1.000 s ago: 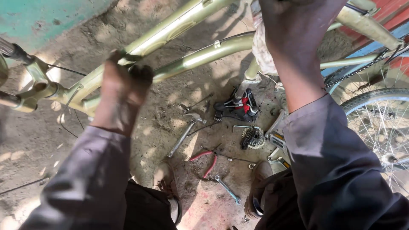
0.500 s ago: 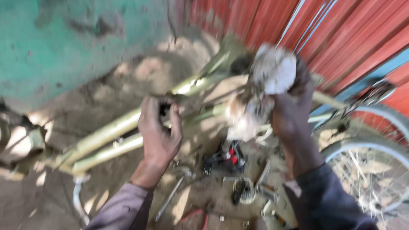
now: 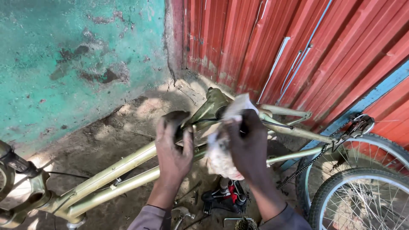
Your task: Cleaning a bicycle frame and tightening mechanical components using a wrench and a multi-tool
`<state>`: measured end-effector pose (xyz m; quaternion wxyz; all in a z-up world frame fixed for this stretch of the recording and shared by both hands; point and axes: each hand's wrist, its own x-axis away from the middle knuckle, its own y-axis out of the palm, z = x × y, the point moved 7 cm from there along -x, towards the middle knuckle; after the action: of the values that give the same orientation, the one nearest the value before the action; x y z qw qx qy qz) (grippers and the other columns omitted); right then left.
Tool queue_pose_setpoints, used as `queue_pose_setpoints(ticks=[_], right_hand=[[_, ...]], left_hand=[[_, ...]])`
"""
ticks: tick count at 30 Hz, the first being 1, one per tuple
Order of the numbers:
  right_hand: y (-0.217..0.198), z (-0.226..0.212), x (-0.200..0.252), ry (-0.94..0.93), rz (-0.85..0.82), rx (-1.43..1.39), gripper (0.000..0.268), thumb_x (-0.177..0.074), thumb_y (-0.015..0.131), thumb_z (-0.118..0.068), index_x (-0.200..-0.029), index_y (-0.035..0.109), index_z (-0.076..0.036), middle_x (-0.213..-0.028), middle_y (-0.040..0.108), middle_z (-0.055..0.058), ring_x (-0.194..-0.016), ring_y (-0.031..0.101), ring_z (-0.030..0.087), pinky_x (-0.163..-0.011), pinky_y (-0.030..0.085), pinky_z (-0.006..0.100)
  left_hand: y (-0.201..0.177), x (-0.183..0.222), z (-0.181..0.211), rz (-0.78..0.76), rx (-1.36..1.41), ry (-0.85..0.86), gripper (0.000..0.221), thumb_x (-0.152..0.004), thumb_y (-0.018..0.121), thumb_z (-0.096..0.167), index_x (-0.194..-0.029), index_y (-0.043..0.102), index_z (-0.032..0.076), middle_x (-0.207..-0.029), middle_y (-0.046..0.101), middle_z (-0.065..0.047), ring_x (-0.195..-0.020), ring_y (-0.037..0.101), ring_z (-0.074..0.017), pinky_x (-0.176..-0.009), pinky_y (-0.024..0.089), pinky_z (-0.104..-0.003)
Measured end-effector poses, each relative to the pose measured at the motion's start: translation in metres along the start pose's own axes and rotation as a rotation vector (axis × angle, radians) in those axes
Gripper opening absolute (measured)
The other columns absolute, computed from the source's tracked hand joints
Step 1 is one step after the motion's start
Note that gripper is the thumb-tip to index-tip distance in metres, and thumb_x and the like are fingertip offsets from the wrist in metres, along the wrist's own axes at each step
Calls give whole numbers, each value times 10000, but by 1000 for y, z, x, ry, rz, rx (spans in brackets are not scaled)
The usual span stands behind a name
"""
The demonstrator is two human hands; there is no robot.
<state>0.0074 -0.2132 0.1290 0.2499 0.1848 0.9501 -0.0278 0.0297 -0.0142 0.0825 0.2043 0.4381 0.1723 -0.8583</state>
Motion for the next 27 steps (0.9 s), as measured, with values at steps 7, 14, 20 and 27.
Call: queue_pose_setpoints(ticks=[7,14,20,27], right_hand=[[30,-26,4,-412,18,962,235,-829,722,-220,-924,575,-64,-775,698,186,-703,719,456,-596,568,572],[28,-14,4,-456,40,1202,289,-977,606,-395,-898,569,-119,-648,675,107,-591,724,377,-546,570,518],[10,12,20,-145,-368,1326,590,-988,452,-640,-812,735,-154,-607,693,145,-682,739,425,-592,590,583],[-5,17,56,118,-1241,1285,499,-1009,613,-520,-771,670,-85,-658,656,46,-573,630,202,-653,548,360]], left_hand=[[5,-10,49,-52,66,6,231,-956,660,163,-1171,700,89,-1049,597,-199,-962,654,-485,-857,537,-543],[2,-11,40,-118,169,9,278,-987,649,211,-1236,693,95,-1061,594,-210,-1019,652,-480,-916,523,-543],[2,-9,39,-142,102,24,264,-995,622,161,-1248,694,137,-1098,598,-188,-1034,633,-475,-932,491,-516],[20,-11,56,-137,4,138,350,-931,721,231,-1268,702,140,-1303,498,-132,-1200,509,-277,-990,503,-432]])
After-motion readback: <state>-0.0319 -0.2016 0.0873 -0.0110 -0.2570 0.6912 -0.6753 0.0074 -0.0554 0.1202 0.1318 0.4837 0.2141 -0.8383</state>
